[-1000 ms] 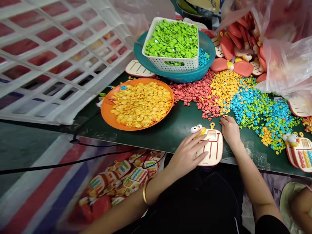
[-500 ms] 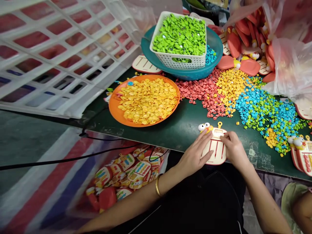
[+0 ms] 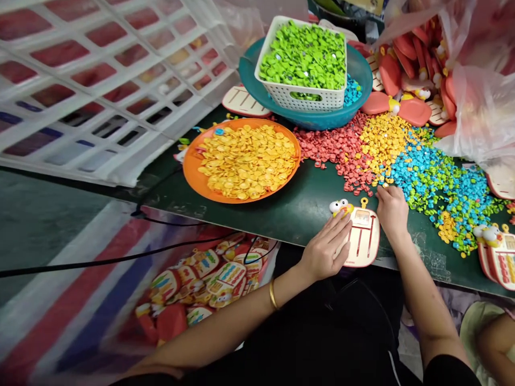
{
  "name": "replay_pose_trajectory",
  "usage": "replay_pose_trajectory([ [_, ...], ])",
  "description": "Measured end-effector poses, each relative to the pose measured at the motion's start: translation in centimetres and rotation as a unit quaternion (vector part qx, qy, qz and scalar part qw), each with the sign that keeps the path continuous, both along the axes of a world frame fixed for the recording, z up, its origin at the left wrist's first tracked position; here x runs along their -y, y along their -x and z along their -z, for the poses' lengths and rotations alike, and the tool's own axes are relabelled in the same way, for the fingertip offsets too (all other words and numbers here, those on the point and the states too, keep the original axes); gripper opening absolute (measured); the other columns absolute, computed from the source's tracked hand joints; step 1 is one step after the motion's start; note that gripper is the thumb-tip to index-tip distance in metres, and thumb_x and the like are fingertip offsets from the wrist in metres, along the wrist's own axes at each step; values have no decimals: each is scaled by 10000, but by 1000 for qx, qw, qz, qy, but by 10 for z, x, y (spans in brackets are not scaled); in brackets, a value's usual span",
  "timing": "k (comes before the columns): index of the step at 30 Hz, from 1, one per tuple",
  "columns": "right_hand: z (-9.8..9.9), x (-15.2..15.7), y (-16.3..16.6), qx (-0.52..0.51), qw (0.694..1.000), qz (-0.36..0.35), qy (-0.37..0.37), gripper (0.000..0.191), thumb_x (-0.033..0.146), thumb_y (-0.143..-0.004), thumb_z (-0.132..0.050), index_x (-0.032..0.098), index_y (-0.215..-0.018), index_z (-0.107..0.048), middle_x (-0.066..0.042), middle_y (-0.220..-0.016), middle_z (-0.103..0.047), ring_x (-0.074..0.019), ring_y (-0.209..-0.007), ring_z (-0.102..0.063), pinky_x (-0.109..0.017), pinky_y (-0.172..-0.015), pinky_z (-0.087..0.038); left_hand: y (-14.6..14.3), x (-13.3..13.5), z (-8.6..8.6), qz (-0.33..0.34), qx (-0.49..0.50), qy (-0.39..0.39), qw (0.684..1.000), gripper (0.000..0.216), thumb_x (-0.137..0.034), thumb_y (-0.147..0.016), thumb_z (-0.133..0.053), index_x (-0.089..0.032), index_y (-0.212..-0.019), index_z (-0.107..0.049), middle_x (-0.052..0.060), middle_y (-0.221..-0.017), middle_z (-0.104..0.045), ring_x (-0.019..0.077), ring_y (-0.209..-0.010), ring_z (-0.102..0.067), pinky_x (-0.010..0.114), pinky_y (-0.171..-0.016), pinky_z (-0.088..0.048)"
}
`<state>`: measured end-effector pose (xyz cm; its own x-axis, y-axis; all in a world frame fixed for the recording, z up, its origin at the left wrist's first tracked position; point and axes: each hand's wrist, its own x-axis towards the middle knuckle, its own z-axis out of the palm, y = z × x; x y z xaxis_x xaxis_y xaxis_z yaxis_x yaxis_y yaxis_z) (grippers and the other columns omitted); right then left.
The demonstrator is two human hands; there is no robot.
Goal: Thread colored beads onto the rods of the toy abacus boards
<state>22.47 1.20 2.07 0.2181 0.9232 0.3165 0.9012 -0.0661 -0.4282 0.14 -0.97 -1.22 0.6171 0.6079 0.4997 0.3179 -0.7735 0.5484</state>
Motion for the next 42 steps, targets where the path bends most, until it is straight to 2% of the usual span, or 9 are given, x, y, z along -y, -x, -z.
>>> replay_pose_trajectory([
  [5,-5,46,18,-20,998,-55,-8,307,274,-977,-461,271,-1060,-756,-80,-940,-648,-221,-895,-577,-358,-786,-518,-1,5,1,-52,22,13,998,471,-229,-882,-541,-136,-1344,-538,165,-1240,-620,320,-1261,-548,522,-1033,-509],
  [10,-3,72,27,-24,993,-110,23,329,197,-964,-438,260,-1054,-748,-93,-957,-647,-228,-928,-589,-351,-795,-540,-2,8,-5,-115,7,17,993,190,-281,-861,-596,-149,-997,-603,116,-946,-562,277,-983,-565,459,-856,-547],
  [15,-4,58,40,-91,987,-131,-5,326,204,-966,-421,255,-1075,-724,-87,-993,-680,-207,-919,-641,-341,-821,-543,-4,7,-4,-89,8,25,996,98,-265,-884,-568,-179,-848,-536,95,-892,-525,265,-979,-525,432,-879,-515],
  [19,-6,-4,44,-78,997,17,18,230,331,-913,-560,194,-932,-745,-96,-870,-688,-220,-771,-630,-359,-745,-519,-3,6,-7,-81,-34,28,996,138,-285,-916,-523,-171,-944,-596,113,-976,-573,271,-1023,-530,433,-888,-483],
  [22,-11,-26,35,-90,993,39,60,214,298,-877,-588,172,-850,-758,-106,-847,-715,-229,-763,-641,-369,-754,-504,-2,5,-10,-60,-70,7,996,301,-265,-939,-483,-203,-1208,-602,127,-1231,-587,290,-1176,-504,482,-995,-417],
  [27,-20,29,15,-231,972,25,48,212,382,-857,-646,212,-865,-773,-62,-888,-734,-211,-821,-667,-328,-735,-513,-1,3,-10,-20,-38,23,999,408,-244,-939,-467,-160,-1330,-545,123,-1287,-612,282,-1197,-511,448,-1014,-435],
  [30,-10,60,18,-195,980,26,33,226,361,-895,-605,217,-877,-778,-55,-859,-681,-186,-784,-637,-312,-694,-507,-2,3,-7,-47,-8,27,999,411,-255,-910,-508,-123,-1299,-536,151,-1244,-607,298,-1178,-510,465,-1014,-454],
  [35,12,59,27,-78,996,-10,-51,293,276,-969,-479,226,-1046,-757,-75,-904,-599,-196,-854,-582,-340,-762,-517,-6,4,-4,-86,2,23,996,326,-273,-871,-566,-135,-1165,-527,152,-1115,-570,308,-1097,-513,505,-958,-484],
  [42,0,68,36,-104,984,-142,-16,316,190,-969,-430,220,-1029,-739,-87,-956,-647,-189,-905,-619,-306,-795,-525,-8,3,-5,-97,-2,28,995,212,-296,-893,-575,-166,-1035,-487,129,-1063,-532,293,-1074,-495,476,-930,-492],
])
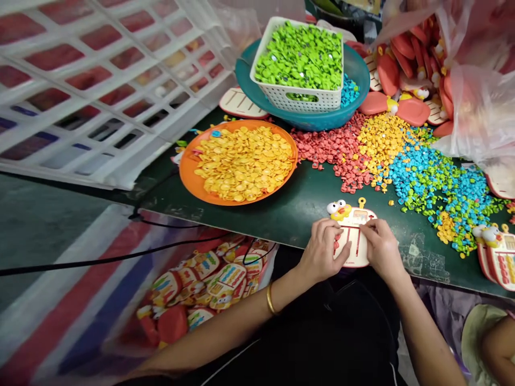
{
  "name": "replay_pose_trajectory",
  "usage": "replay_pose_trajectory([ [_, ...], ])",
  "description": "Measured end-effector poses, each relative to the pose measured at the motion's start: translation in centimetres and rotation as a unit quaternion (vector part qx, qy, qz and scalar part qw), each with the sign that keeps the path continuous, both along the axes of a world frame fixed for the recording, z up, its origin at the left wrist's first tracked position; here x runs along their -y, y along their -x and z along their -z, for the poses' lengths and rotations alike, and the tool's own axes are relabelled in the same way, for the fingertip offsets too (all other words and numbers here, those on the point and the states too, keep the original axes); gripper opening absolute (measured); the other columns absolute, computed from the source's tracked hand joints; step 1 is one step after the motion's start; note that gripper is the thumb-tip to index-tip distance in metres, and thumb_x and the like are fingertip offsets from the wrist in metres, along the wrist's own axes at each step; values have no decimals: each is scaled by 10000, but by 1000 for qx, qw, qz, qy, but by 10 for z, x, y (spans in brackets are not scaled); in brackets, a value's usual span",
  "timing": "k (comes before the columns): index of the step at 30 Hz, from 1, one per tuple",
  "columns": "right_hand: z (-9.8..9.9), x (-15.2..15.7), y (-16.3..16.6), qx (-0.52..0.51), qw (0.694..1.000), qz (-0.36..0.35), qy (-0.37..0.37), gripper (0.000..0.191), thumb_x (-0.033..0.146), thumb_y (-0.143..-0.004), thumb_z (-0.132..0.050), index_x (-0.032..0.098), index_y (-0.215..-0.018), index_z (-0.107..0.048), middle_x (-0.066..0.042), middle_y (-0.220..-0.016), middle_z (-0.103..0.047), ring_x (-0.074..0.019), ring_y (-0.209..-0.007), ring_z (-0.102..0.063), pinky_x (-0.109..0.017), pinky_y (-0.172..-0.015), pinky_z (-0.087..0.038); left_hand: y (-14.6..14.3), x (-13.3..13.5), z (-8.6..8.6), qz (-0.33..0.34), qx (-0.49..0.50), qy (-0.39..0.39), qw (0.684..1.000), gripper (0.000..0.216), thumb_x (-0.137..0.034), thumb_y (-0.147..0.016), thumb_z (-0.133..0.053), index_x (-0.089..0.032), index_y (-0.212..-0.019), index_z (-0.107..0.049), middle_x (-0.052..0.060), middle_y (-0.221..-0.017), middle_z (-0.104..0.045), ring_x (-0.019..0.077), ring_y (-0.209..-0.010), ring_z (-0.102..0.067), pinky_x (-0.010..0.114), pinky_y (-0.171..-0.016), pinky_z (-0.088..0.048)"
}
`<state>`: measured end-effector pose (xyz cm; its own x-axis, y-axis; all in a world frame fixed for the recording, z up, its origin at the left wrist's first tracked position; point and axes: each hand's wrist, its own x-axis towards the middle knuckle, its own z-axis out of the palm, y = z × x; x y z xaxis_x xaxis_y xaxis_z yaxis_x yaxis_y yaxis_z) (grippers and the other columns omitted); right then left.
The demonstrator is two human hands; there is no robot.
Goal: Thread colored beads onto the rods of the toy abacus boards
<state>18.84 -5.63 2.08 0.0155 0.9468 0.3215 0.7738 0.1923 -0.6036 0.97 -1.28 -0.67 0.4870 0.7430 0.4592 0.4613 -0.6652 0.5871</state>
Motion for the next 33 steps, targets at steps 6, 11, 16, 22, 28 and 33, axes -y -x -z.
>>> replay_pose_trajectory([
  [6,0,-78,-21,9,976,217,21,191,306,-871,-624,165,-919,-744,-95,-848,-681,-209,-734,-609,-345,-727,-494,-6,-13,-3,54,-3,27,998,163,-308,-901,-572,-176,-970,-507,116,-1036,-547,273,-1054,-506,451,-935,-482],
  [11,-7,-88,-42,-18,976,206,74,177,259,-845,-611,180,-851,-769,-90,-863,-717,-209,-770,-631,-337,-754,-481,-5,-13,-9,81,-80,20,993,373,-288,-947,-498,-187,-1304,-532,139,-1349,-536,303,-1202,-472,475,-983,-439],
  [16,-5,-23,-31,-97,981,155,58,221,354,-892,-605,223,-902,-782,-64,-899,-696,-197,-821,-638,-331,-755,-512,-5,-13,-8,102,-76,23,992,420,-264,-961,-463,-189,-1371,-508,111,-1352,-578,287,-1240,-478,451,-1014,-433],
  [22,12,-6,-19,13,989,146,-4,309,297,-978,-466,221,-1060,-754,-85,-908,-590,-207,-859,-562,-347,-776,-510,-7,-12,1,21,-11,12,1000,300,-320,-883,-587,-152,-1125,-532,147,-1124,-570,306,-1114,-504,490,-961,-473],
  [28,5,-3,-22,67,991,113,17,302,246,-977,-450,206,-1038,-743,-90,-911,-573,-210,-876,-538,-336,-785,-497,-10,-10,1,13,-30,-10,999,243,-335,-887,-579,-166,-1036,-485,132,-1052,-525,299,-1034,-487,483,-891,-491],
  [33,6,2,5,20,998,63,-13,312,206,-959,-433,227,-1025,-737,-92,-963,-616,-202,-915,-581,-325,-809,-514,-12,-8,2,12,-31,-4,999,253,-332,-907,-558,-163,-1079,-481,137,-1087,-519,295,-1057,-486,460,-895,-484],
])
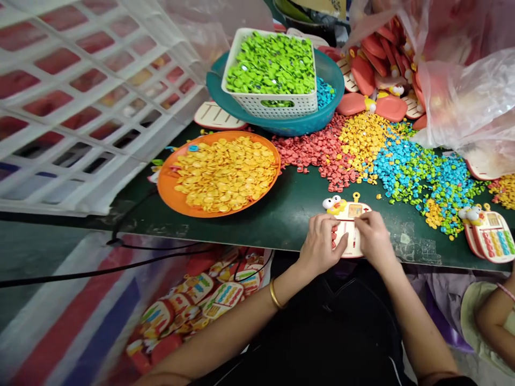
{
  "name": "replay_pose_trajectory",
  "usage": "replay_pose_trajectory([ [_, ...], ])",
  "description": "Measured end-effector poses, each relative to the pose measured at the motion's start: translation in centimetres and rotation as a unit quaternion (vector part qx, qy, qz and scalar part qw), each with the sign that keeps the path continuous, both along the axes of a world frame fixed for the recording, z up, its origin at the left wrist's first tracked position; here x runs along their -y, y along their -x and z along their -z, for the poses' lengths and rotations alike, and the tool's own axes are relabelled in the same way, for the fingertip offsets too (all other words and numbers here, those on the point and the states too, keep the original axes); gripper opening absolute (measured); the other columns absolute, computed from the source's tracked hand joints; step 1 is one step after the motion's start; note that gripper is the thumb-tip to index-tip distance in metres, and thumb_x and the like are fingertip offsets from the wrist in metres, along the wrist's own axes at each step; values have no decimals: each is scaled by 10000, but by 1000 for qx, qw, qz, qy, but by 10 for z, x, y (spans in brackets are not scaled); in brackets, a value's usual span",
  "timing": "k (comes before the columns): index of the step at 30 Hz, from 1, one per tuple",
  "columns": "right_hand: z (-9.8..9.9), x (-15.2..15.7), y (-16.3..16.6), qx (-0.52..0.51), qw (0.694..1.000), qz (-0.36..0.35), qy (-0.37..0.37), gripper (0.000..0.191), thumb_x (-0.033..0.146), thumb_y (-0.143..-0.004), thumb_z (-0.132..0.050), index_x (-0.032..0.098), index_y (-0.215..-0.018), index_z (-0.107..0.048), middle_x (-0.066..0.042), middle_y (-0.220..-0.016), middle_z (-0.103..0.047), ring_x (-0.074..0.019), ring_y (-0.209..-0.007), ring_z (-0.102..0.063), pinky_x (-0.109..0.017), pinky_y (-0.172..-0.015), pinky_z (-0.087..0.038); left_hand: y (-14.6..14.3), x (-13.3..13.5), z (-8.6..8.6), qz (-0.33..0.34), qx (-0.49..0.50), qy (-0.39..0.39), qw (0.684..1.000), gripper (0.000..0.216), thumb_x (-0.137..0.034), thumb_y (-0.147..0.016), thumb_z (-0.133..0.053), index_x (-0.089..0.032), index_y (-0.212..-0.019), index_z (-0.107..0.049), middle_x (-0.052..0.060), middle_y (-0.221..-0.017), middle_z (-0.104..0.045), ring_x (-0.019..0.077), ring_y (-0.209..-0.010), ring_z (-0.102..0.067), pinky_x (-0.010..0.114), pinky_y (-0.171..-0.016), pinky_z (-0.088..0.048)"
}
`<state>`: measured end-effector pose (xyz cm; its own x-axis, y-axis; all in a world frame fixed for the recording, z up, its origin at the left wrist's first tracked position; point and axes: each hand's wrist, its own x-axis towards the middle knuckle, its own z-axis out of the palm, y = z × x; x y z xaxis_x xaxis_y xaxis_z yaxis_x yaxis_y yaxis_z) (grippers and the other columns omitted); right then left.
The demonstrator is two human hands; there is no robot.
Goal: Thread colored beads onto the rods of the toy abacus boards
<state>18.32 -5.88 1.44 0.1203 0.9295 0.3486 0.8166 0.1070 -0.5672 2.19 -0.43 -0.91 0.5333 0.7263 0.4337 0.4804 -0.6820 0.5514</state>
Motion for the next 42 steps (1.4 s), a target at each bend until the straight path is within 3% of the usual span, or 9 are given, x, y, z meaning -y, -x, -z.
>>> replay_pose_trajectory([
  [3,1,-17,2,-49,999,-2,-7,284,255,-954,-459,236,-1028,-733,-84,-963,-657,-194,-889,-615,-323,-809,-521,-1,-3,-1,14,15,6,1000,290,-319,-924,-540,-157,-1160,-496,136,-1113,-536,284,-1075,-500,444,-918,-473],
  [8,-7,-47,-38,-34,971,234,22,268,345,-888,-559,161,-901,-753,-102,-842,-663,-210,-737,-591,-366,-754,-496,-1,-9,-10,56,-53,12,997,418,-274,-965,-473,-252,-1381,-511,123,-1425,-492,305,-1248,-457,473,-998,-418],
  [13,-6,-45,-43,-135,980,140,44,247,341,-890,-564,203,-875,-770,-75,-886,-697,-208,-828,-630,-347,-791,-505,-1,-10,-11,65,-14,31,997,382,-250,-965,-474,-184,-1334,-547,116,-1319,-600,272,-1232,-488,439,-1008,-443],
  [19,8,-19,-21,-38,992,118,-7,265,302,-929,-531,206,-922,-778,-86,-906,-610,-216,-892,-577,-369,-818,-503,-3,-8,-4,-20,25,22,999,273,-341,-890,-602,-145,-1077,-569,135,-1081,-575,293,-1083,-512,474,-961,-473],
  [24,4,-20,-19,-43,999,30,12,268,269,-958,-490,248,-1041,-744,-79,-954,-654,-208,-919,-615,-343,-821,-518,-4,-7,-6,2,-3,25,1000,272,-350,-935,-527,-143,-1106,-566,144,-1115,-581,297,-1113,-495,465,-965,-454],
  [28,-2,-69,-43,-1,986,163,30,219,275,-906,-560,178,-974,-744,-107,-899,-660,-231,-831,-601,-374,-792,-498,-3,-9,-12,63,-46,15,997,398,-252,-950,-487,-214,-1344,-529,113,-1353,-581,290,-1240,-480,461,-1010,-388],
  [31,-2,-83,-56,23,984,172,42,238,236,-906,-528,170,-885,-756,-106,-853,-662,-229,-809,-595,-368,-781,-488,-3,-11,-16,113,-72,12,991,489,-168,-924,-482,-307,-1391,-520,43,-1420,-578,276,-1286,-482,476,-1015,-349],
  [37,-1,-32,-40,28,997,73,10,283,285,-962,-491,229,-956,-768,-78,-903,-657,-209,-860,-593,-338,-780,-501,-6,-10,-16,71,-52,18,996,383,-219,-939,-464,-185,-1301,-584,114,-1295,-635,276,-1189,-542,455,-980,-382],
  [42,0,-14,-38,49,998,23,23,300,243,-974,-453,228,-1028,-749,-89,-928,-634,-210,-877,-567,-337,-783,-504,-5,-8,-14,60,-37,26,997,187,-280,-931,-499,-177,-1033,-617,120,-1137,-645,279,-1109,-545,447,-951,-412],
])
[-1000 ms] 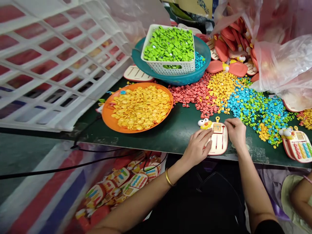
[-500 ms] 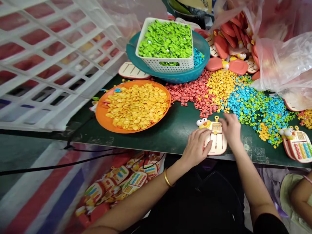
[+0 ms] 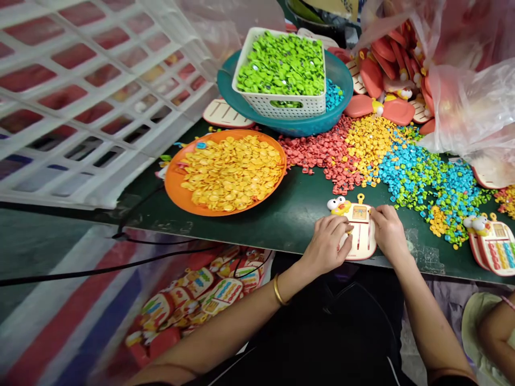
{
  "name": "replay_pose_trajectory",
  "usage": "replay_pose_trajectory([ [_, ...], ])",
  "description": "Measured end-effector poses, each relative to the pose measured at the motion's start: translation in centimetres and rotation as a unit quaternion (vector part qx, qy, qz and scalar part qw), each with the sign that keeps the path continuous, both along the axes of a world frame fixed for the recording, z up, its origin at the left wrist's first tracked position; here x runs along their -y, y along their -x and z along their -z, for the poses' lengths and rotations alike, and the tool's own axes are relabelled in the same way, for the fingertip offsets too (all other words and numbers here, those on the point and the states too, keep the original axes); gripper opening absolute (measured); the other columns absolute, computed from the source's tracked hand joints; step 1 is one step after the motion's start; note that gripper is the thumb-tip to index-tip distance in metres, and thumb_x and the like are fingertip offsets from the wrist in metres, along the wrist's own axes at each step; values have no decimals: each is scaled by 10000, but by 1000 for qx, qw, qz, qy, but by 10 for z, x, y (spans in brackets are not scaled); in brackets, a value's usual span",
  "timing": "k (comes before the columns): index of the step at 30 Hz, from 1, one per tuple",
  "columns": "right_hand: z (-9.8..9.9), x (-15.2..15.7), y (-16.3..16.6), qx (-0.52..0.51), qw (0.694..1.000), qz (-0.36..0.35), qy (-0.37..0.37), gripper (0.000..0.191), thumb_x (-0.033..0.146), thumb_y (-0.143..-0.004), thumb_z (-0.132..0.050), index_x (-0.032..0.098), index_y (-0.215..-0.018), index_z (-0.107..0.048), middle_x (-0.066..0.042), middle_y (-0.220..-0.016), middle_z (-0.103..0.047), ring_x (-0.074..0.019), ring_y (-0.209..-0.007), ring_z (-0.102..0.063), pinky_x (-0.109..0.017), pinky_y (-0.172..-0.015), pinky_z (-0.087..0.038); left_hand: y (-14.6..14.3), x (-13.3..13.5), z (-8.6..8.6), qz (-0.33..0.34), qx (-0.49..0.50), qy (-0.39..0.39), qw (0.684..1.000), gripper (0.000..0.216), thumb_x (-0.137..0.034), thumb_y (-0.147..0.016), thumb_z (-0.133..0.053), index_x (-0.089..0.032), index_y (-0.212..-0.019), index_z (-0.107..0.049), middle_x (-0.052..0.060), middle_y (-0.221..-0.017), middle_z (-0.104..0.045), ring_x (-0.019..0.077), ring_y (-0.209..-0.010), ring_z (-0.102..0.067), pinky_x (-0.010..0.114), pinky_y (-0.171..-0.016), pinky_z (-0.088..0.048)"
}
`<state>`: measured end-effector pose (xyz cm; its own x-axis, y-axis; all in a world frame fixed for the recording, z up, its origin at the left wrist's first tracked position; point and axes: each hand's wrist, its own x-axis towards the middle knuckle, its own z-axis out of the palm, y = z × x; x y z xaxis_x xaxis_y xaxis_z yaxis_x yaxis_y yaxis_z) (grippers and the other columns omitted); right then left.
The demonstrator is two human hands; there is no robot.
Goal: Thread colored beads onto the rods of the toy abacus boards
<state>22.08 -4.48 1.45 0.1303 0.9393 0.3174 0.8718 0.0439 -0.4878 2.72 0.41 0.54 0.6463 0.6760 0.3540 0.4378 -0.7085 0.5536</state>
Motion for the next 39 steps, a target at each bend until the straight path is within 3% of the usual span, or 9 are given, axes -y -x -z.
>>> replay_pose_trajectory([
  [5,-2,-11,-5,-11,1000,13,-14,283,260,-964,-470,218,-973,-749,-87,-914,-611,-209,-871,-567,-345,-779,-508,0,0,0,1,19,20,1000,205,-401,-883,-612,-204,-886,-556,90,-1075,-632,264,-1056,-552,425,-930,-423],
  [13,-6,0,11,-72,996,-54,-2,212,236,-942,-519,236,-891,-725,-73,-925,-657,-206,-917,-616,-341,-835,-525,-3,-1,-1,-9,24,28,999,181,-350,-872,-629,-202,-898,-531,85,-1073,-620,258,-1034,-549,412,-914,-427],
  [15,-4,-14,13,-87,995,-56,-15,221,236,-941,-515,240,-893,-730,-66,-928,-663,-198,-918,-628,-332,-839,-527,-3,-2,-1,-6,23,29,999,187,-360,-875,-628,-194,-907,-549,88,-1065,-621,258,-1030,-550,411,-910,-427],
  [18,-4,-58,7,-78,996,16,-31,192,246,-912,-547,224,-894,-737,-73,-940,-653,-202,-899,-626,-338,-830,-520,-2,-2,-1,-1,7,30,1000,259,-388,-879,-632,-187,-1040,-606,98,-1121,-623,266,-1068,-547,416,-913,-422],
  [21,-7,-99,-6,-43,999,22,18,173,187,-856,-566,193,-873,-738,-85,-921,-656,-204,-854,-611,-333,-798,-496,-2,-3,-3,25,-31,0,999,397,-373,-922,-583,-252,-1301,-569,97,-1307,-593,288,-1193,-512,476,-995,-361],
  [23,-9,-107,-15,-30,998,4,58,157,166,-826,-568,181,-810,-723,-86,-887,-662,-199,-819,-601,-327,-775,-476,-2,-2,-4,42,-39,-16,998,412,-336,-946,-550,-291,-1356,-544,74,-1367,-585,291,-1249,-492,511,-1041,-310],
  [30,-14,-43,-25,-219,969,49,106,235,393,-837,-604,174,-791,-674,-25,-733,-657,-172,-661,-564,-298,-636,-446,0,-1,2,22,33,-8,999,388,-360,-937,-574,-176,-1279,-593,102,-1217,-660,263,-1145,-573,448,-1013,-384],
  [35,-11,-19,-11,-99,993,62,35,224,291,-894,-532,195,-806,-714,-65,-855,-623,-195,-800,-589,-325,-758,-483,-1,-3,3,7,40,27,999,249,-393,-907,-609,-186,-1044,-609,103,-1150,-646,270,-1116,-569,420,-959,-435],
  [39,-6,1,3,-50,999,-3,22,268,219,-936,-470,213,-863,-728,-77,-894,-620,-194,-831,-597,-318,-765,-501,-2,-4,3,5,36,34,999,240,-404,-888,-628,-188,-963,-555,106,-1137,-624,271,-1093,-555,414,-929,-449],
])
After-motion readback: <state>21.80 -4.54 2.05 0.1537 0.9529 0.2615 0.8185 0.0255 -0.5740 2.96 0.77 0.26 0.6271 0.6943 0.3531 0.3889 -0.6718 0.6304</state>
